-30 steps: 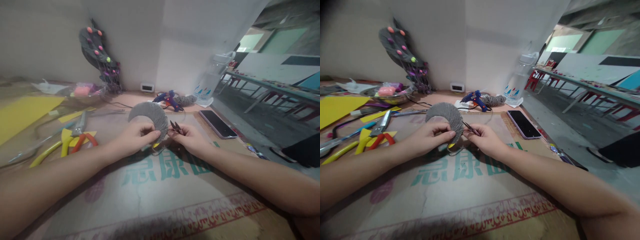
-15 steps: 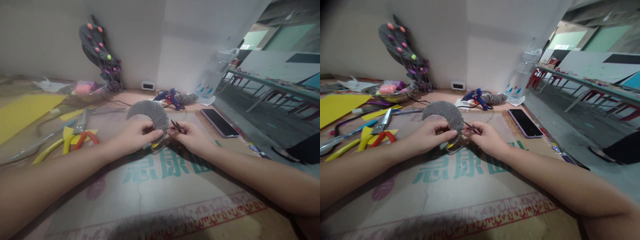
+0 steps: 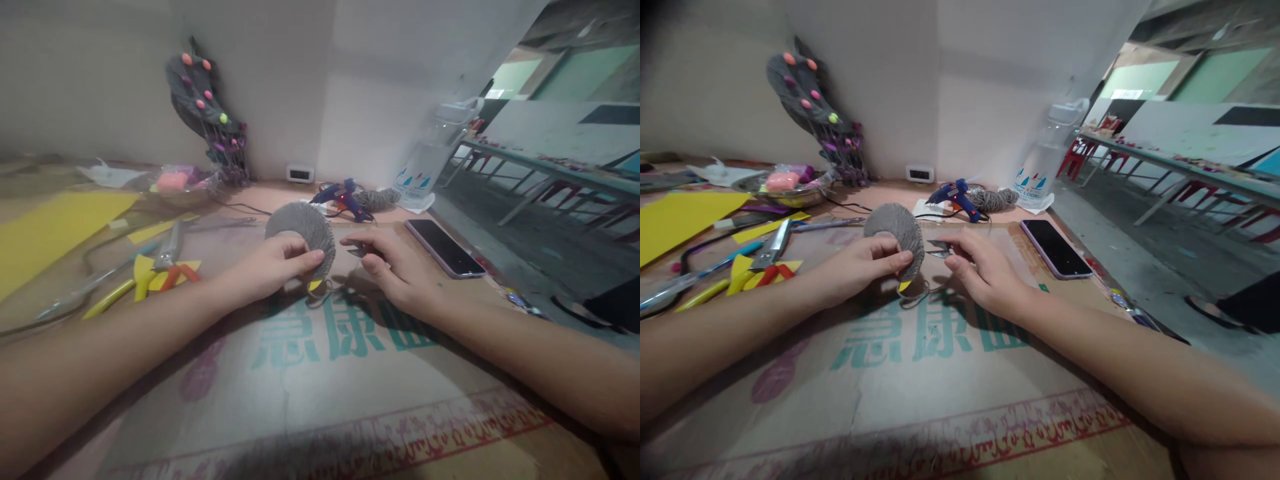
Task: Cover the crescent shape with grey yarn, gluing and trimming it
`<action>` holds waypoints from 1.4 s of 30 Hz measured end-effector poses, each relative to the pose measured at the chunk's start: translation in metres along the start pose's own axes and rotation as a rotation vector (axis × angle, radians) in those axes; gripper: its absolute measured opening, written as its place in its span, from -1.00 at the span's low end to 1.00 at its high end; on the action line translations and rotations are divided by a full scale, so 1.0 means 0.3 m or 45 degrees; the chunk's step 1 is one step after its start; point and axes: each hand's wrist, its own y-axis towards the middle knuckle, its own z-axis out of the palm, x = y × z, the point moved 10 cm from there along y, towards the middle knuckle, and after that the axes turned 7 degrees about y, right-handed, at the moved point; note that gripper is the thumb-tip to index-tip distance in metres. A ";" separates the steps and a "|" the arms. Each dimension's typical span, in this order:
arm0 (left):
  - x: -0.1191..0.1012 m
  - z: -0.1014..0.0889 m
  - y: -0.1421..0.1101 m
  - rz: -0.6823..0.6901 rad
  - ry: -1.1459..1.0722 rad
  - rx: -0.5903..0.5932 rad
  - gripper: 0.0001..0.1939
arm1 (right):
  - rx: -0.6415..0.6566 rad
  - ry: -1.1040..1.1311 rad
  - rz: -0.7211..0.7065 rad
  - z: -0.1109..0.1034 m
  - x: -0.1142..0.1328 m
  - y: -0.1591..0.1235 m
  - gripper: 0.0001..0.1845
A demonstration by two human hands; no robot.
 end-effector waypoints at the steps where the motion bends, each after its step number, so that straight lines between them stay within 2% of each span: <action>1: 0.004 0.001 0.000 0.000 -0.018 0.011 -0.59 | 0.021 -0.102 -0.068 -0.002 0.012 0.000 -0.62; 5: 0.020 0.004 0.002 -0.021 -0.019 0.043 -0.58 | 0.097 -0.400 -0.180 0.015 0.024 -0.002 -0.67; 8: 0.018 0.007 0.003 -0.020 -0.032 0.058 -0.57 | 0.098 -0.495 -0.218 0.025 0.034 -0.006 -0.69; 20: 0.027 0.025 -0.003 -0.090 -0.074 0.126 -0.57 | 0.089 -0.466 -0.229 0.031 0.037 -0.009 -0.68; 32: 0.019 0.021 -0.004 -0.078 -0.065 0.099 -0.57 | 0.085 -0.422 -0.214 0.028 0.026 -0.009 -0.71; 35: 0.011 0.015 -0.003 -0.075 -0.077 0.068 -0.59 | 0.020 -0.288 -0.155 0.015 0.016 -0.012 -0.72; 37: 0.005 0.008 -0.001 -0.059 -0.065 0.038 -0.62 | -0.050 -0.172 -0.049 -0.001 -0.001 -0.012 -0.74; 40: -0.018 0.007 0.002 0.029 0.068 0.015 -0.62 | -0.120 0.060 0.249 -0.006 -0.061 -0.013 -0.74; 42: -0.037 0.010 0.002 0.104 0.225 -0.007 -0.59 | -0.103 0.268 0.468 0.021 -0.104 -0.020 -0.72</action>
